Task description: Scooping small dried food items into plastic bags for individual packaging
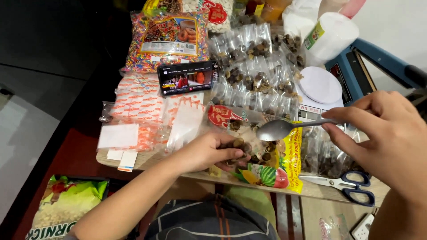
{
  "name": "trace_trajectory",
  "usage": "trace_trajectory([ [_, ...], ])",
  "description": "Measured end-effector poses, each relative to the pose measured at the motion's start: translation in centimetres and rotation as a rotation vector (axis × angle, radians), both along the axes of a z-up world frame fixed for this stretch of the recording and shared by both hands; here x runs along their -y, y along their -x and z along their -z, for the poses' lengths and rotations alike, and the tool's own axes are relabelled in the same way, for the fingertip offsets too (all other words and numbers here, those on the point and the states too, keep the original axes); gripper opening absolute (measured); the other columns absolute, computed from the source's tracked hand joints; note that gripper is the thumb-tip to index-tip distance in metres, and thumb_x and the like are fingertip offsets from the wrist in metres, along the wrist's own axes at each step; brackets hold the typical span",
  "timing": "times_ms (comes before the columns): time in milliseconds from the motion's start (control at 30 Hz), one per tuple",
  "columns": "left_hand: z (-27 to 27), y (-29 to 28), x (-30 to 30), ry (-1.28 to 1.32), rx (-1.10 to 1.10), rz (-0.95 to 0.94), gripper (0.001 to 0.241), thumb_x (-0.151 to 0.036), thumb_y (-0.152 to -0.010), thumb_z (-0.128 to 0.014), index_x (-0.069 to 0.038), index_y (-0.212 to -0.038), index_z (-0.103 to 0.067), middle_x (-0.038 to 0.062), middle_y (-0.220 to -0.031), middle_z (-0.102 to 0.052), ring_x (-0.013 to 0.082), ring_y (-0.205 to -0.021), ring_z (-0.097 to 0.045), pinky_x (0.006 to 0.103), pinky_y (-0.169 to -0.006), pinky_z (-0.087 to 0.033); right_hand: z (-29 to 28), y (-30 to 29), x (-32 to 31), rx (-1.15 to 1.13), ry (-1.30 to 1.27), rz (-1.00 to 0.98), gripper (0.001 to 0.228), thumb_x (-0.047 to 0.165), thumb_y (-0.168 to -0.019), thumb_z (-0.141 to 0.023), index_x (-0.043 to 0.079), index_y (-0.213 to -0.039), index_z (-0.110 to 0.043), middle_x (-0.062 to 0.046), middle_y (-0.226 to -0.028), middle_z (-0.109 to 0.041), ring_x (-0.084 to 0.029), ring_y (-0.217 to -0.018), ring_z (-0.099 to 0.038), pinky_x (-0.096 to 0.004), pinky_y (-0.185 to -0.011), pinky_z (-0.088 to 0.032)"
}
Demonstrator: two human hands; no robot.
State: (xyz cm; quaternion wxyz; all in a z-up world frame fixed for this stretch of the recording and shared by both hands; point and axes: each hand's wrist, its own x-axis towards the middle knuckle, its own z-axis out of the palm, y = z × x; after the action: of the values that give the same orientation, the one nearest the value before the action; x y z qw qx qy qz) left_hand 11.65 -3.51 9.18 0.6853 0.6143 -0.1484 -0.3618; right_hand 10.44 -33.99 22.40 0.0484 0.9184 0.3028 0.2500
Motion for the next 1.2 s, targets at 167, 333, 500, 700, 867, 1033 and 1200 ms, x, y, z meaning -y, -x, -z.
trace_trajectory([
  [167,0.2,0.1,0.2,-0.028,-0.001,-0.015,0.026,-0.021,-0.092,-0.061,-0.008,-0.113,-0.069,0.003,-0.110,-0.074,0.0157,-0.104,-0.073,0.0264,-0.073,-0.062,-0.7,-0.4,-1.3,0.002,0.149,-0.008,0.022,0.038,-0.088,-0.075,0.025,-0.105,-0.073,0.000,-0.084,-0.055,-0.022,-0.081,-0.056,-0.039,-0.080,-0.046],
  [333,1.9,-0.1,0.7,-0.019,-0.003,0.008,0.027,-0.023,-0.091,-0.063,-0.009,-0.113,-0.069,0.004,-0.100,-0.074,0.0097,-0.096,-0.069,0.0252,-0.077,-0.062,-1.2,-0.6,-3.5,-0.048,0.307,-0.030,0.019,0.039,-0.085,-0.071,0.028,-0.100,-0.068,-0.002,-0.083,-0.053,-0.023,-0.073,-0.055,-0.038,-0.072,-0.047],
  [500,1.8,-0.2,0.7,-0.015,-0.050,0.000,0.021,-0.021,-0.091,-0.065,-0.006,-0.104,-0.067,0.007,-0.100,-0.073,0.0128,-0.087,-0.069,0.0269,-0.078,-0.062,-0.8,-1.8,-4.0,-0.054,0.331,-0.069,0.018,0.041,-0.084,-0.068,0.028,-0.096,-0.068,-0.003,-0.085,-0.056,-0.024,-0.076,-0.059,-0.039,-0.072,-0.050],
  [700,0.2,-0.3,0.3,-0.065,-0.152,0.026,0.034,-0.022,-0.087,-0.065,-0.002,-0.114,-0.067,0.011,-0.113,-0.073,0.0223,-0.102,-0.071,0.0297,-0.078,-0.063,0.9,-4.7,-2.3,-0.516,0.028,-0.091,0.021,0.028,-0.082,-0.072,0.022,-0.102,-0.074,-0.003,-0.072,-0.052,-0.020,-0.068,-0.054,-0.034,-0.067,-0.044],
  [867,1.3,-0.7,0.4,0.024,-0.168,0.134,0.035,-0.028,-0.089,-0.062,-0.003,-0.114,-0.066,0.011,-0.114,-0.072,0.0223,-0.103,-0.071,0.0290,-0.078,-0.061,1.3,-5.6,-1.9,-0.824,-0.093,0.236,0.019,0.035,-0.082,-0.070,0.029,-0.098,-0.081,0.006,-0.084,-0.068,-0.014,-0.063,-0.059,-0.028,-0.069,-0.044],
  [1033,1.0,-0.3,0.8,0.069,-0.182,0.124,0.037,-0.019,-0.091,-0.061,-0.004,-0.125,-0.062,0.008,-0.122,-0.069,0.0211,-0.117,-0.066,0.0312,-0.079,-0.061,1.5,-6.3,-0.7,-0.903,-0.161,0.287,0.020,0.027,-0.081,-0.072,0.025,-0.100,-0.081,0.007,-0.095,-0.073,-0.013,-0.072,-0.064,-0.029,-0.070,-0.046],
  [1200,0.6,0.2,0.6,0.080,-0.165,0.112,0.032,-0.014,-0.092,-0.060,-0.003,-0.122,-0.062,0.007,-0.127,-0.067,0.0222,-0.119,-0.066,0.0299,-0.080,-0.061,1.3,-6.0,2.0,-0.862,-0.212,0.343,0.017,0.025,-0.082,-0.074,0.024,-0.097,-0.082,0.005,-0.086,-0.070,-0.014,-0.063,-0.053,-0.029,-0.061,-0.038],
])
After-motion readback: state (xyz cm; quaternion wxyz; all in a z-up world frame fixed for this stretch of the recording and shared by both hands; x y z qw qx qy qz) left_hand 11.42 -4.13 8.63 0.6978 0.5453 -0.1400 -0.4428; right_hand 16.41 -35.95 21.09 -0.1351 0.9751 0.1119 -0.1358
